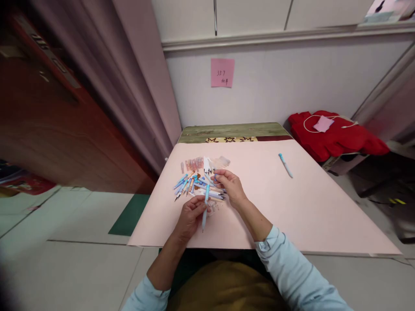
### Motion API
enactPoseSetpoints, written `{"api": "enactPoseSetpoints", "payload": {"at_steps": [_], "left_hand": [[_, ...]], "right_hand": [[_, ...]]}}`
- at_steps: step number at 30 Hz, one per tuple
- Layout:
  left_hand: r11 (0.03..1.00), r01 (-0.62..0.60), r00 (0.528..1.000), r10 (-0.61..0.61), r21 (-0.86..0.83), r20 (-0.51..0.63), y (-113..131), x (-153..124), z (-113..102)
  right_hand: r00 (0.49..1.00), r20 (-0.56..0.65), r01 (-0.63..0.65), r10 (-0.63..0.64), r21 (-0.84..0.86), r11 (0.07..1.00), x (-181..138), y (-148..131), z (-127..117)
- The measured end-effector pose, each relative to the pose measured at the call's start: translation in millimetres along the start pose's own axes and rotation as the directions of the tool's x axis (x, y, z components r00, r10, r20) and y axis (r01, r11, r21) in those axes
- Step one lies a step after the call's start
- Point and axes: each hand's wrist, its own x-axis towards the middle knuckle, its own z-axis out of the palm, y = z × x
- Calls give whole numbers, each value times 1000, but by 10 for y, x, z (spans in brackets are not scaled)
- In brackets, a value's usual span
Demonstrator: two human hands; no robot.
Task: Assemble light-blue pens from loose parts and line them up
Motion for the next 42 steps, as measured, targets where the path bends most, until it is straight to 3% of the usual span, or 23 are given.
{"api": "enactPoseSetpoints", "payload": {"at_steps": [8, 26, 29, 34, 37, 40, 42], "left_hand": [[999, -41, 997, 39, 32, 68, -19, -29, 2], [1000, -14, 1000, 14, 27, 18, 0, -45, 21], [1000, -2, 999, 2, 6, -32, 10, -43, 28], [999, 36, 998, -35, 25, -50, 25, -26, 29], [999, 33, 999, -32, 28, -41, 31, -13, 27], [999, 29, 999, -28, 33, -24, 32, -7, 25], [999, 30, 999, -29, 34, -18, 33, -7, 22]], "right_hand": [[991, 64, -119, 114, 86, 989, -119, -50, 100], [997, 25, -71, 69, 84, 994, -105, 0, -6], [999, -48, -17, 18, 25, 1000, -28, 7, -66], [994, -76, 52, -72, -235, 971, 176, 109, -202], [992, -51, 71, -114, -525, 848, 305, 178, -256], [986, 14, 104, -168, -836, 539, 396, 172, -237], [985, 54, 107, -164, -937, 333, 429, 134, -184]]}}
